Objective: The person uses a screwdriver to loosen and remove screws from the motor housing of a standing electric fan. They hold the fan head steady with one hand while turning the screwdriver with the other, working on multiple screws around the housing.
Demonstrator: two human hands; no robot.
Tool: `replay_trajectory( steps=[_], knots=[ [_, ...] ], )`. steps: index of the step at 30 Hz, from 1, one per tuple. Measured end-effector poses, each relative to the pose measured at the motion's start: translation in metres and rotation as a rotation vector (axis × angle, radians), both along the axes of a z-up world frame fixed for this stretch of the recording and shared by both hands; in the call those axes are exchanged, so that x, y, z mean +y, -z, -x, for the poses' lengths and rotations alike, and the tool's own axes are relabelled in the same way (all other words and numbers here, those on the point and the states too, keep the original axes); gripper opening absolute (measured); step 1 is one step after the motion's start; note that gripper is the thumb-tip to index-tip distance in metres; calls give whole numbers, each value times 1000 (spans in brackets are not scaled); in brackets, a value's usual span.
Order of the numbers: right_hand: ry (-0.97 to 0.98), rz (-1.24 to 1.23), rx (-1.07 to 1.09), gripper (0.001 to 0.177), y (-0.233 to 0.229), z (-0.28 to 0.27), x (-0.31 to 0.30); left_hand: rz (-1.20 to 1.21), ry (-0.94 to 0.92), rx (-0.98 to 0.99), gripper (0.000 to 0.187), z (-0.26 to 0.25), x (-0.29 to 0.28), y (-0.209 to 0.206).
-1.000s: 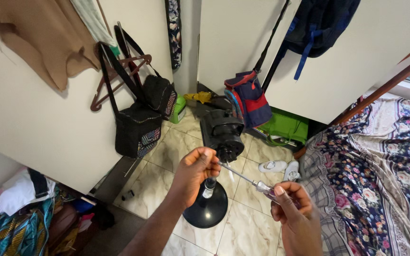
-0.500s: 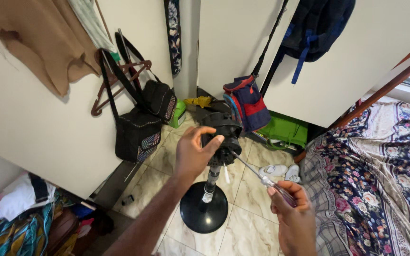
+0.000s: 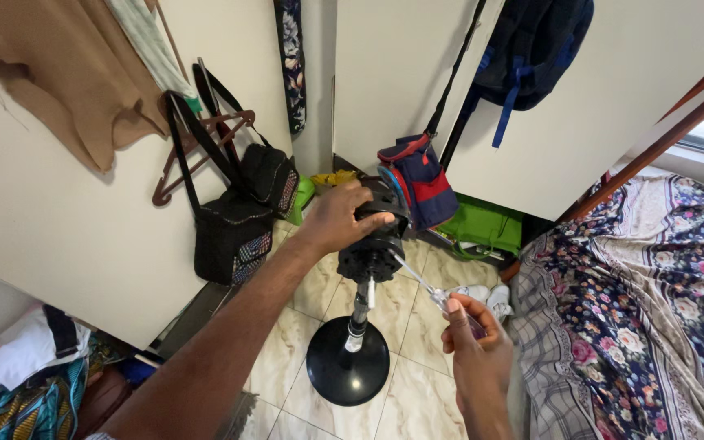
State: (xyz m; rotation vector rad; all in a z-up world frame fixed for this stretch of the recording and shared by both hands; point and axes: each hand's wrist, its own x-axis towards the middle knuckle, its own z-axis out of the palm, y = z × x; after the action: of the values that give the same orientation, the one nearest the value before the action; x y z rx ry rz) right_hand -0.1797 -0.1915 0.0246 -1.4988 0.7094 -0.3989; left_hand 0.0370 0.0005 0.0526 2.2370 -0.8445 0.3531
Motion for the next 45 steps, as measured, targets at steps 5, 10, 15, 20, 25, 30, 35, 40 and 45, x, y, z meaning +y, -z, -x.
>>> replay_trajectory(
  steps=[5,10,15,20,25,30,35,40,45],
  knots=[
    [-7,-73,-76,37,7,-9,-7,95,-9,180,61,-11,-3,5],
    [-33,-167,-101,38,14,-20,-14,147,50,316,55,-20,-6,2],
    [-113,-145,-111,38,13,-22,-6,127,29,345,60,-30,-6,3],
    [-96,-86,-74,38,5,-22,4,102,2,332,61,-35,-4,4],
    [-107,-86,-66,38,-3,-26,9,141,53,282,61,-34,-4,4],
    [-113,-97,-32,38,-1,-30,8,163,12,398,65,-36,-3,4],
    [-58,-181,-152,35,12,-38,4,217,6,445,68,-44,-1,13],
    [-52,-145,-226,32,21,-42,0,259,10,282,72,-60,0,20],
    [-71,-151,-139,33,19,-47,1,225,18,418,64,-72,5,18]
  ],
)
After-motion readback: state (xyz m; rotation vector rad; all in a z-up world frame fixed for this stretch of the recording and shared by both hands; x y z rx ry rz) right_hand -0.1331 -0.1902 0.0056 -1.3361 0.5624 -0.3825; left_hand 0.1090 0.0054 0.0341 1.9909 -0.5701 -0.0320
